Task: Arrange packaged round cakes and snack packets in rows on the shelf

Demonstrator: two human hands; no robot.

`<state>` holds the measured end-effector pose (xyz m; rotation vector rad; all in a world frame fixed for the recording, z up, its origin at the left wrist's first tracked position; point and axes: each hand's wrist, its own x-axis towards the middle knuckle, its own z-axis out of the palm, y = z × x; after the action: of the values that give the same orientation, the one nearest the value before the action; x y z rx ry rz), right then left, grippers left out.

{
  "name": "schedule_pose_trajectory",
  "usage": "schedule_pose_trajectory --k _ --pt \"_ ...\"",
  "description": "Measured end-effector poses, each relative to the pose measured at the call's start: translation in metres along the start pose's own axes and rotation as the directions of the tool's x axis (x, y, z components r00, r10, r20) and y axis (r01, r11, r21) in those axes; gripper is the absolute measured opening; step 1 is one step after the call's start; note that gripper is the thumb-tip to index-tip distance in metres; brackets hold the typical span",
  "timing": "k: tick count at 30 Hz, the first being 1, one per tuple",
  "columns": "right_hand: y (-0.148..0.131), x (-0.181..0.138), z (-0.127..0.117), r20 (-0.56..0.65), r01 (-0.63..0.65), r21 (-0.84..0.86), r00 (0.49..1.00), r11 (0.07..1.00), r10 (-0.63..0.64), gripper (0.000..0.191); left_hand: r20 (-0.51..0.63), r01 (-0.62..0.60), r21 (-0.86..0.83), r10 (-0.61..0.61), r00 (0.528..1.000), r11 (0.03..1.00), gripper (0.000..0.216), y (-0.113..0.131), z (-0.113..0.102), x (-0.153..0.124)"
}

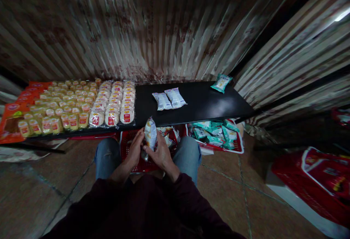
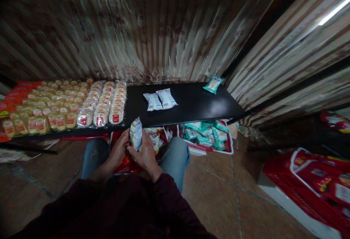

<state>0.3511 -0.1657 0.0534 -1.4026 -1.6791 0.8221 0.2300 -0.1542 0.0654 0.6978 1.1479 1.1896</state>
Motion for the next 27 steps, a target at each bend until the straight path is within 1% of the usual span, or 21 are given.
schedule_pose_trajectory --k 2,5,7,10,12,14,16,19,24,27 --pt "-0.003 0.003 -0.003 0.016 -0.036 0.032 0.999 0.999 0.035 0.08 0.021 -0.021 0.053 0.02 1.0 0.998 0.05 0.003 0.001 -0.003" --pt "-0.006 0.006 -0.005 0.028 -0.032 0.097 0.999 0.995 0.03 0.073 0.02 -0.044 0.126 0.042 0.999 0.991 0.053 0.006 0.002 -0.006" --pt "-0.004 0.008 -0.005 -0.005 -0.024 0.116 1.0 0.993 0.025 0.065 0.018 -0.054 0.167 0.051 0.999 0.985 0.054 0.008 0.002 -0.007" --pt "0.002 0.011 -0.004 -0.073 -0.057 0.12 0.995 0.991 0.066 0.053 0.038 -0.078 0.229 0.072 0.997 0.97 0.054 0.012 0.001 -0.007" --pt "0.005 0.013 -0.005 -0.067 -0.104 0.176 0.991 0.979 0.118 0.053 0.061 -0.09 0.272 0.076 0.995 0.958 0.052 0.014 0.0 -0.006" --pt "0.006 0.015 -0.006 -0.025 -0.174 0.283 0.982 0.943 0.188 0.06 0.082 -0.102 0.314 0.08 0.993 0.944 0.051 0.014 -0.001 -0.005" --pt "0.005 0.017 -0.008 0.019 -0.244 0.393 0.966 0.886 0.258 0.066 0.094 -0.124 0.356 0.096 0.991 0.926 0.05 0.012 -0.003 -0.002" --pt "0.003 0.019 -0.009 0.056 -0.314 0.511 0.941 0.8 0.333 0.067 0.119 -0.177 0.398 0.141 0.983 0.9 0.049 0.006 -0.008 0.003" --pt "-0.001 0.025 -0.009 0.068 -0.384 0.6 0.899 0.702 0.433 0.063 0.149 -0.267 0.425 0.224 0.963 0.865 0.049 -0.004 -0.013 0.011" --pt "-0.002 0.032 -0.009 0.1 -0.397 0.644 0.891 0.654 0.442 0.059 0.138 -0.315 0.457 0.283 0.949 0.832 0.049 -0.007 -0.014 0.016"
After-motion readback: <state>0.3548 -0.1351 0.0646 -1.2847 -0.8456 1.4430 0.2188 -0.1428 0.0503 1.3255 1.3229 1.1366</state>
